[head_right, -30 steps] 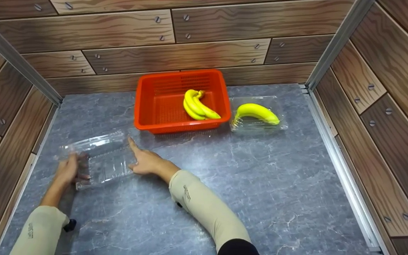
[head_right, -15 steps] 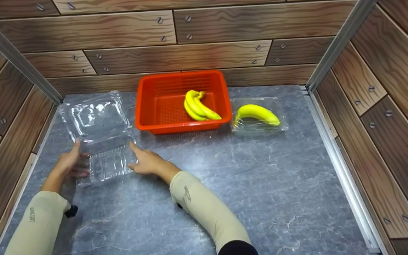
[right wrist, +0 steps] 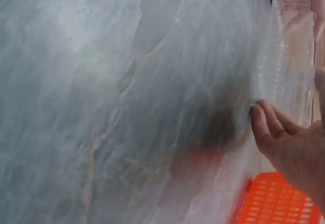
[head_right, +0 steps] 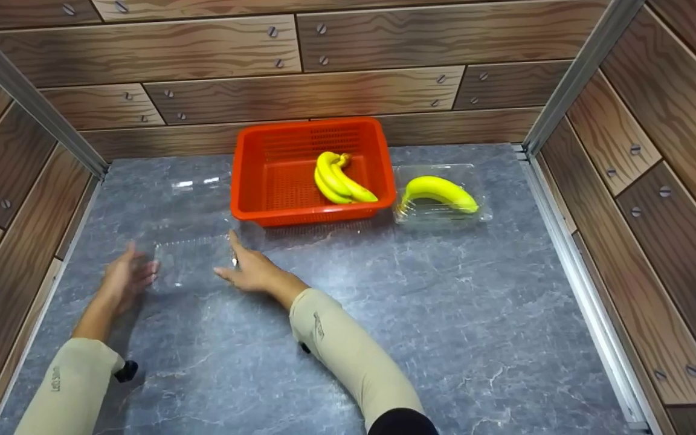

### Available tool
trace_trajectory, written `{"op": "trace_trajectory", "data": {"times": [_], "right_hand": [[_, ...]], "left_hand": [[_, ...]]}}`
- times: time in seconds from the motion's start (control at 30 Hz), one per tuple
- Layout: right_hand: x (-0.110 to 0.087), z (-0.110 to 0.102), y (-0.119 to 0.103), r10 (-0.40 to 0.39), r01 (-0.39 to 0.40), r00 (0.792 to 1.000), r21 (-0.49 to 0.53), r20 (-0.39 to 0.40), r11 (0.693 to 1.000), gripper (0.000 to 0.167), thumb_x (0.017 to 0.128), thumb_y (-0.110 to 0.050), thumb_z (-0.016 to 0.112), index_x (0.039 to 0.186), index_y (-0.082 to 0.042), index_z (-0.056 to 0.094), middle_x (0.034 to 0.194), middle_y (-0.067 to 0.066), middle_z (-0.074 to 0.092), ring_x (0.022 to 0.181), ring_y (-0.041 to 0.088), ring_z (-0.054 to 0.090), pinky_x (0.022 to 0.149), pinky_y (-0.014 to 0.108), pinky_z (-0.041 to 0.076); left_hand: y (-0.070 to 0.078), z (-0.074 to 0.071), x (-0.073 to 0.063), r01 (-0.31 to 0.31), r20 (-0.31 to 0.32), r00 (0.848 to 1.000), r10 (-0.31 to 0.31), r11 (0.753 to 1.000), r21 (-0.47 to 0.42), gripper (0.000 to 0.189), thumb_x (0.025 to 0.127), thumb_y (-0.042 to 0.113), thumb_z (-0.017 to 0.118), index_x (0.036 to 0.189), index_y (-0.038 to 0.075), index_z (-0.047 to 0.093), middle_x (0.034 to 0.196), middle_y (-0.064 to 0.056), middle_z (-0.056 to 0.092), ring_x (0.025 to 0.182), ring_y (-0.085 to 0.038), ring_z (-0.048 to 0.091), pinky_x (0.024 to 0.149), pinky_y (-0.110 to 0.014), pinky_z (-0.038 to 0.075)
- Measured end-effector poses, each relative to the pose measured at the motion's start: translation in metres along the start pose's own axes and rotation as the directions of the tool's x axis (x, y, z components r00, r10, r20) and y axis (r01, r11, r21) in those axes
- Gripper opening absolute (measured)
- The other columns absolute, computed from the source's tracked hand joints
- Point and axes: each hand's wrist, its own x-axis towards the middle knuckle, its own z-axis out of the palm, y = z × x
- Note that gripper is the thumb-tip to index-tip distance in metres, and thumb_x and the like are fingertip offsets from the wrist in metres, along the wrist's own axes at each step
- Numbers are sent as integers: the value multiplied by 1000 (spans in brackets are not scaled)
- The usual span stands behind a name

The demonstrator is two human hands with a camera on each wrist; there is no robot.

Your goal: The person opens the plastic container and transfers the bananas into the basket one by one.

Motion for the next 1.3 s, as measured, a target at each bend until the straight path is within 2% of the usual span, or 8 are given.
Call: {"op": "trace_trajectory", "data": {"times": [0.13,0.3,0.43,0.67,0.83,0.97,1.13,1.3], "right_hand": [[3,-2,5,13,-13,1000,52,13,999,108,102,-52,69,173,-28,-8,159,14,58,141,25,62,124,46,46],[8,1,7,41,-39,999,55,-24,998,108,100,-55,70,173,-33,-6,154,12,61,133,22,64,120,44,49],[15,4,5,37,-34,997,50,-66,998,105,100,-54,70,173,-33,-2,147,13,62,123,25,66,113,44,54],[27,4,9,70,-71,988,-1,-138,997,95,102,-55,63,174,-30,6,169,20,43,156,40,43,130,55,37],[41,7,19,62,-64,983,-7,-174,998,88,104,-56,57,174,-25,12,143,13,65,149,32,51,127,49,41],[53,12,33,44,-45,975,3,-217,999,83,105,-55,56,173,-28,17,118,3,65,123,23,61,117,43,49],[47,7,27,78,-61,978,91,-193,994,80,106,-51,57,172,-27,19,118,5,66,113,19,62,110,39,52],[33,-1,15,117,-85,983,212,-144,974,80,108,-49,58,173,-28,16,123,9,72,103,22,69,92,36,60]], "left_hand": [[-2,1,-1,-27,107,994,37,995,-96,79,114,56,22,168,-2,15,135,-2,64,123,-9,60,97,-19,53],[-6,6,2,-61,118,990,78,988,-141,83,113,58,12,169,-3,13,178,-20,19,163,-28,21,121,-33,35],[-10,10,9,-123,9,992,125,985,-117,88,111,60,8,165,-6,28,177,-22,25,167,-34,23,137,-41,23],[-13,19,25,-181,-132,977,170,980,-78,94,110,63,2,160,-6,41,171,-23,39,164,-37,30,138,-44,20],[-9,21,33,-171,-126,979,161,982,-77,96,108,64,-4,163,-2,39,172,-21,38,165,-36,28,138,-45,20],[-3,21,36,-140,-103,986,129,983,-116,98,105,67,-8,165,4,37,174,-15,36,167,-31,24,139,-43,17],[0,22,38,-131,-128,985,117,985,-112,98,106,66,-9,164,5,41,173,-14,39,166,-30,28,138,-43,19],[0,22,41,-157,-149,980,128,966,-205,95,107,63,-9,166,4,35,172,-17,40,164,-31,31,138,-42,19]]}}
